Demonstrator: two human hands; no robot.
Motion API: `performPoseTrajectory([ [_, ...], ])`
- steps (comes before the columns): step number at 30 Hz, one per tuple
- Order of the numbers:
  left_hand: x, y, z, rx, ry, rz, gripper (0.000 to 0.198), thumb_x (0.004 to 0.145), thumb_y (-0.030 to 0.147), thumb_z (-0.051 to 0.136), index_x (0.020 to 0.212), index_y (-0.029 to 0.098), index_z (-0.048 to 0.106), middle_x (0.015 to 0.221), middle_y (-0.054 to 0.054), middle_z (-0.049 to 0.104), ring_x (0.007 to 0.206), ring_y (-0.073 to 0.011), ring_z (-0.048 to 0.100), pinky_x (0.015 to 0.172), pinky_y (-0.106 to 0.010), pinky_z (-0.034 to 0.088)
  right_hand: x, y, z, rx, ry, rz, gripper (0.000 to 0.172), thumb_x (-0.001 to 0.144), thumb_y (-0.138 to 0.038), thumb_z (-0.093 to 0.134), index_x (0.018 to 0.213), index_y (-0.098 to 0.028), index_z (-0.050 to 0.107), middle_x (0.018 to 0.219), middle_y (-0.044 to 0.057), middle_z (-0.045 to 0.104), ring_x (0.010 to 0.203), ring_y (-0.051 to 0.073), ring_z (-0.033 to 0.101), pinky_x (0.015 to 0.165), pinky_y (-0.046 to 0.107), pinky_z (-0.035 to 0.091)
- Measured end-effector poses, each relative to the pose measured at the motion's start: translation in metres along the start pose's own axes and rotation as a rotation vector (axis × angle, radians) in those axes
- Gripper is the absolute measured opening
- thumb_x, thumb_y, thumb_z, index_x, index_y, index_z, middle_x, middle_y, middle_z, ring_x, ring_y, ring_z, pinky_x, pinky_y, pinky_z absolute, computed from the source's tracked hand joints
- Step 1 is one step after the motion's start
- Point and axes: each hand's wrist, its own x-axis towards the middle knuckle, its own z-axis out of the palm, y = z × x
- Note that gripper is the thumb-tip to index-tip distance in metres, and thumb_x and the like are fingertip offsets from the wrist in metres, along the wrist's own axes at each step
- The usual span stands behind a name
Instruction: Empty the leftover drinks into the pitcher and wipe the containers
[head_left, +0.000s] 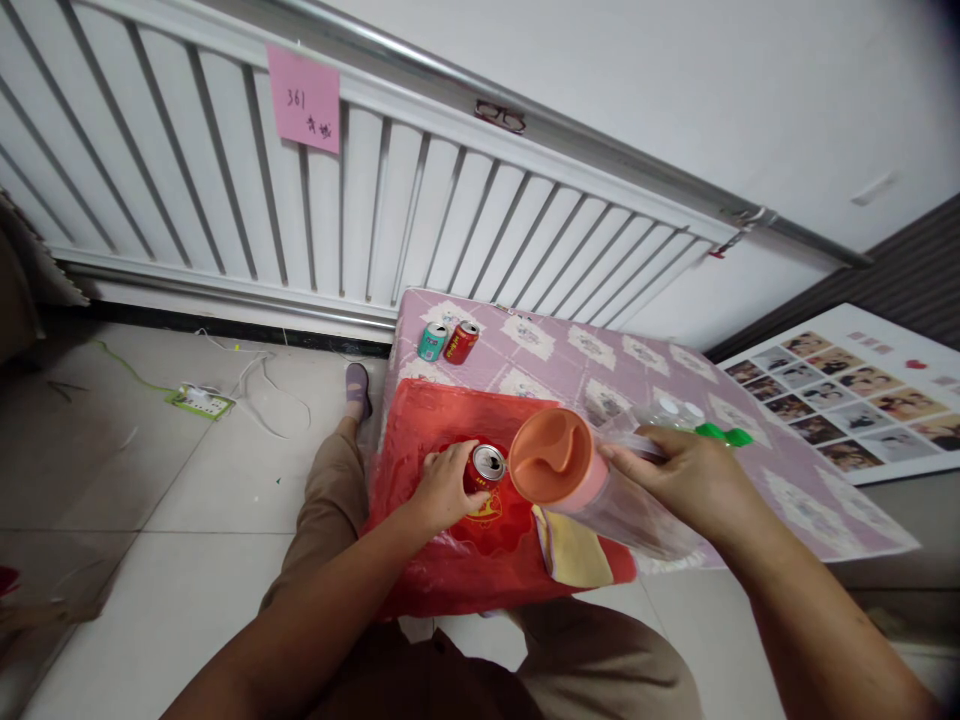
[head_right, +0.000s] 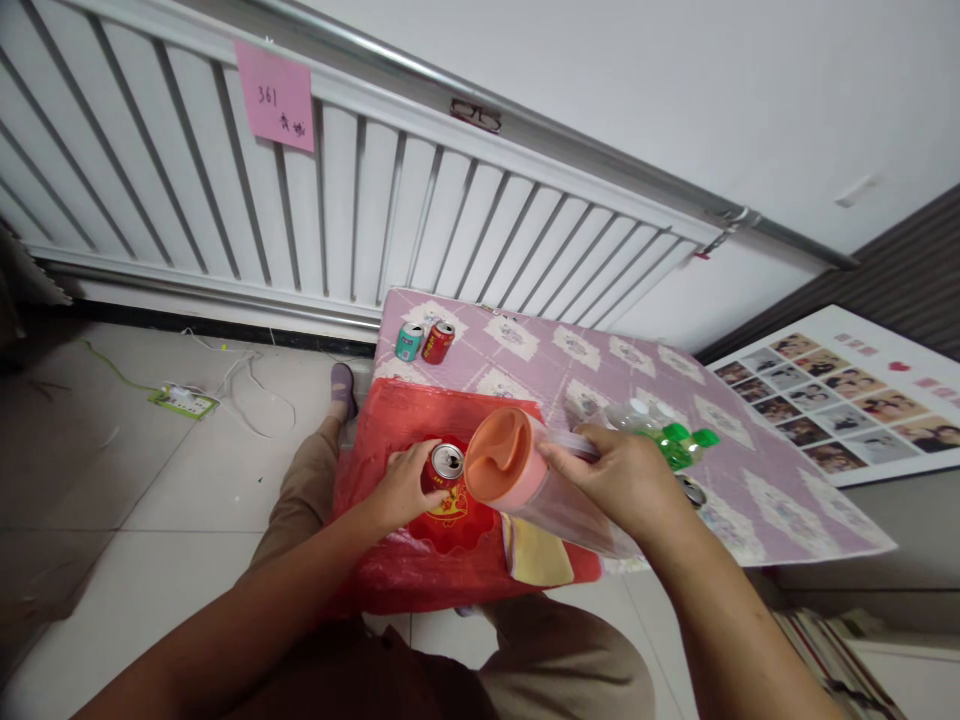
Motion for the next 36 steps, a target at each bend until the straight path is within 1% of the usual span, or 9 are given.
performPoseTrajectory([
  [5,0.0007,0.0009,-0.0005,0.008,-0.005,-0.009,0.075,0.071,0.026,0.078,0.136,0.023,0.042,0.136,-0.011,0.059,0.127,-0.0312,0.054,0.106,-0.050,0.037,0.0001,0.0008,0.0004,0.011,0.008,0.001,0.048,0.070,-0.071,0.060,0.057,-0.025,0.057,0.051,0.004,0.060,0.050,0.020,0.054,0.049,0.033,0.039],
  [11,0.0004,0.0016,-0.0015,0.017,-0.013,-0.013,0.075,0.071,0.027,0.078,0.136,0.023,0.042,0.137,-0.011,0.059,0.126,-0.0308,0.055,0.106,-0.049,0.037,0.0004,-0.0019,0.0003,0.013,0.005,-0.008,0.053,0.069,-0.076,0.056,0.056,-0.024,0.056,0.050,0.004,0.058,0.049,0.019,0.052,0.049,0.033,0.039],
  [16,-0.0002,0.0012,-0.0016,0.014,-0.012,-0.011,0.074,0.072,0.027,0.078,0.137,0.024,0.042,0.138,-0.011,0.059,0.128,-0.0310,0.054,0.106,-0.049,0.036,-0.0011,-0.0037,0.0004,0.014,-0.006,0.002,0.054,0.070,-0.076,0.057,0.056,-0.024,0.055,0.050,0.003,0.056,0.049,0.019,0.052,0.050,0.033,0.038],
  [24,0.0000,0.0018,-0.0018,0.000,-0.012,-0.012,0.075,0.071,0.026,0.079,0.137,0.024,0.042,0.136,-0.011,0.059,0.128,-0.0313,0.054,0.107,-0.049,0.036,-0.0003,-0.0056,-0.0004,0.016,-0.009,-0.032,0.062,0.069,-0.083,0.050,0.056,-0.023,0.056,0.048,0.002,0.054,0.048,0.017,0.049,0.048,0.031,0.036],
  [33,-0.0002,0.0034,-0.0026,-0.009,-0.012,-0.012,0.075,0.071,0.025,0.078,0.136,0.023,0.042,0.137,-0.011,0.059,0.128,-0.0306,0.054,0.107,-0.049,0.035,0.0007,-0.0058,0.0006,0.013,-0.013,-0.020,0.066,0.067,-0.087,0.048,0.054,-0.023,0.055,0.046,0.000,0.049,0.046,0.015,0.044,0.046,0.030,0.034],
  [36,0.0000,0.0039,-0.0026,-0.001,-0.017,-0.020,0.075,0.071,0.026,0.079,0.136,0.024,0.042,0.137,-0.011,0.059,0.128,-0.0307,0.054,0.107,-0.050,0.036,0.0010,-0.0049,0.0008,0.007,-0.018,-0.015,0.068,0.066,-0.089,0.046,0.055,-0.023,0.055,0.046,0.000,0.050,0.046,0.015,0.046,0.047,0.030,0.035],
])
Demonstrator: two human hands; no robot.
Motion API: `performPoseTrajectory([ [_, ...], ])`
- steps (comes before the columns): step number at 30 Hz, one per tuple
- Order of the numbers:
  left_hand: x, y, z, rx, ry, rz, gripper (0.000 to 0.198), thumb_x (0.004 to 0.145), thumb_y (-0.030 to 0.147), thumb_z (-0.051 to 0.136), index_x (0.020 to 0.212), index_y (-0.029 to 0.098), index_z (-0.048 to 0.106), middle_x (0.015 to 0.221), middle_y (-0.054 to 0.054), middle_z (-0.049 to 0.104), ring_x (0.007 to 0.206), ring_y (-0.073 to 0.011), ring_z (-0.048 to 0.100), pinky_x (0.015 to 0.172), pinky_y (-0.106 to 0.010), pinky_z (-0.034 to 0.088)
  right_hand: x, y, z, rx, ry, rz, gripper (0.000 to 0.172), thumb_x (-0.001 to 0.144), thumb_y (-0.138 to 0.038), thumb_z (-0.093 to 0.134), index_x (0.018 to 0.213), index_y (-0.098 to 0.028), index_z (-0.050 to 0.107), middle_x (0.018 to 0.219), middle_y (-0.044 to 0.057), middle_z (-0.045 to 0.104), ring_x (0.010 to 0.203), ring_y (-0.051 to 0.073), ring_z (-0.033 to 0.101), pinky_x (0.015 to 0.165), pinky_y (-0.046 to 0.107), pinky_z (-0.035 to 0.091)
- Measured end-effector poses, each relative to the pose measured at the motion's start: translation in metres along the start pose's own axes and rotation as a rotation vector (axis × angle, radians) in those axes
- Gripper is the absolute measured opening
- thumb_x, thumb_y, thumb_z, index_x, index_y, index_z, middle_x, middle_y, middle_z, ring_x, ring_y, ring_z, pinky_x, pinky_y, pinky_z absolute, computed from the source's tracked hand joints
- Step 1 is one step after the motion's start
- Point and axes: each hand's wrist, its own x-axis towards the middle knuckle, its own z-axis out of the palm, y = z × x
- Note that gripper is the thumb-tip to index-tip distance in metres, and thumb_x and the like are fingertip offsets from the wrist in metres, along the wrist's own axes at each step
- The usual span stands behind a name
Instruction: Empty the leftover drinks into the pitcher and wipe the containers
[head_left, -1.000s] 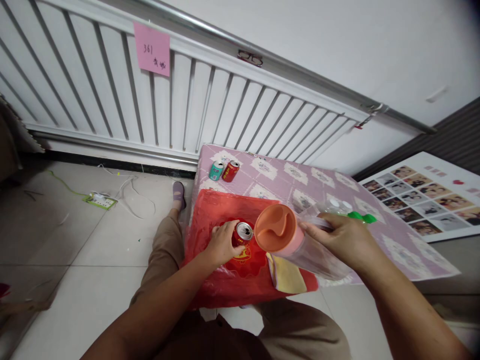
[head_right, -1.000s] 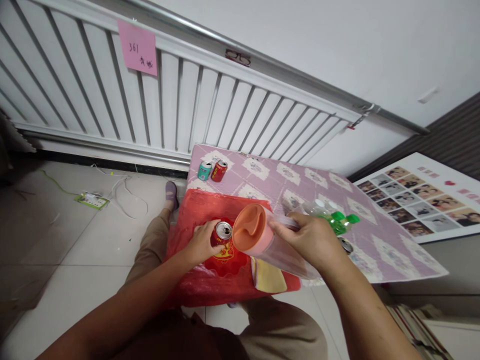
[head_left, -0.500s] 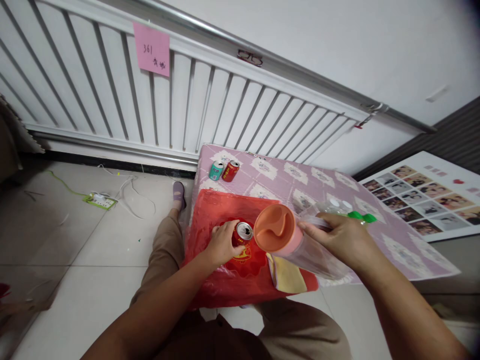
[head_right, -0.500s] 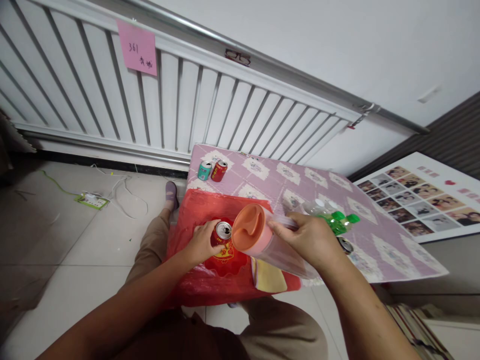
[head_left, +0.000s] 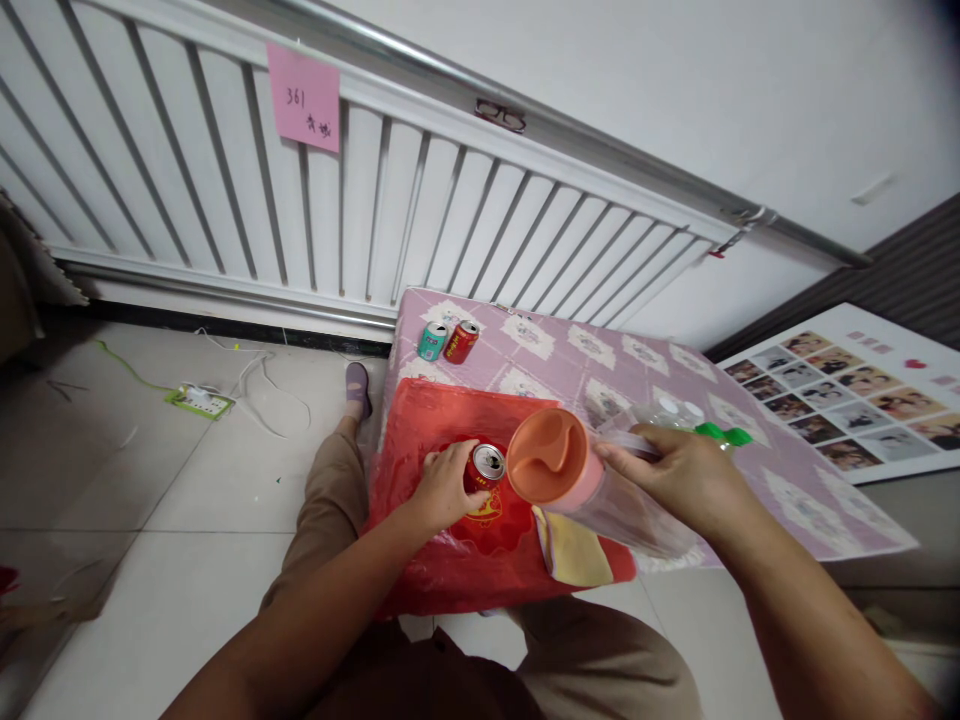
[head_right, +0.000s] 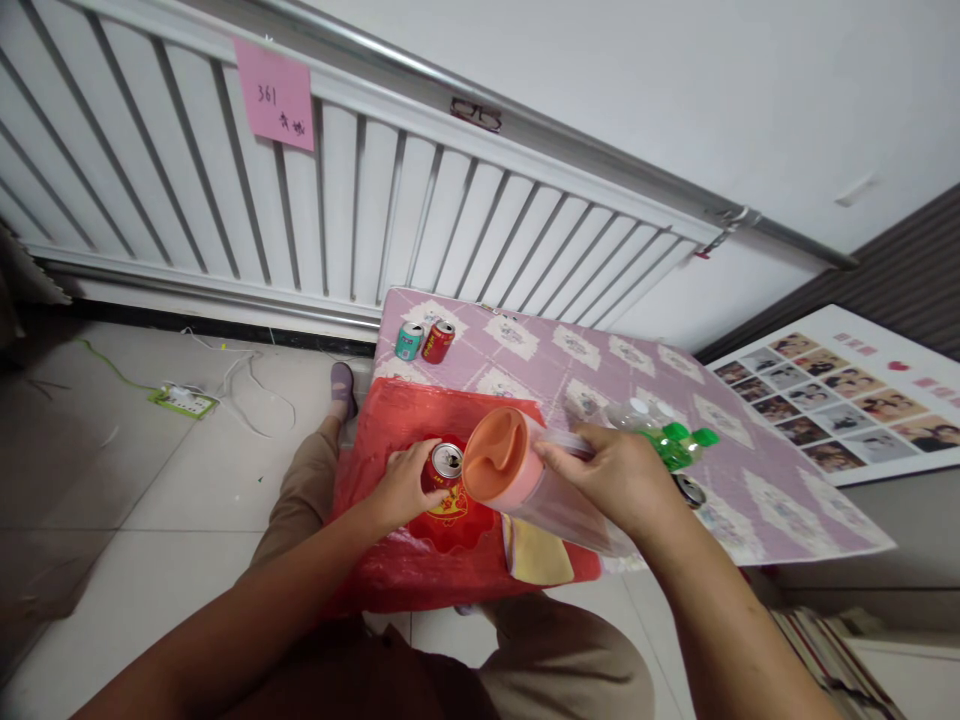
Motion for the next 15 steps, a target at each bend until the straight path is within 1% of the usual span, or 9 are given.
performPoseTrajectory([
  [5,0.000,0.000,0.000,0.005,0.000,0.002,0.075,0.071,0.027,0.078,0.137,0.024,0.042,0.137,-0.011,0.059,0.128,-0.0312,0.054,0.107,-0.050,0.036,0.001,0.004,0.002,-0.002,-0.004,-0.012,0.065,0.068,-0.086,0.049,0.058,-0.022,0.058,0.048,0.001,0.055,0.047,0.016,0.049,0.047,0.030,0.036],
  [10,0.000,-0.001,0.001,0.003,0.003,0.000,0.075,0.071,0.026,0.078,0.137,0.025,0.042,0.138,-0.011,0.059,0.128,-0.0314,0.054,0.107,-0.050,0.036,0.000,0.009,0.007,0.003,0.026,-0.037,0.063,0.070,-0.084,0.050,0.054,-0.023,0.053,0.044,-0.002,0.048,0.044,0.014,0.046,0.046,0.029,0.033],
  [15,0.000,-0.002,0.001,0.001,0.001,0.006,0.075,0.071,0.026,0.078,0.136,0.023,0.042,0.137,-0.011,0.059,0.128,-0.0318,0.054,0.107,-0.050,0.036,-0.001,0.015,0.013,0.037,0.017,-0.002,0.062,0.068,-0.083,0.051,0.057,-0.022,0.057,0.047,-0.001,0.052,0.045,0.015,0.048,0.045,0.029,0.035],
])
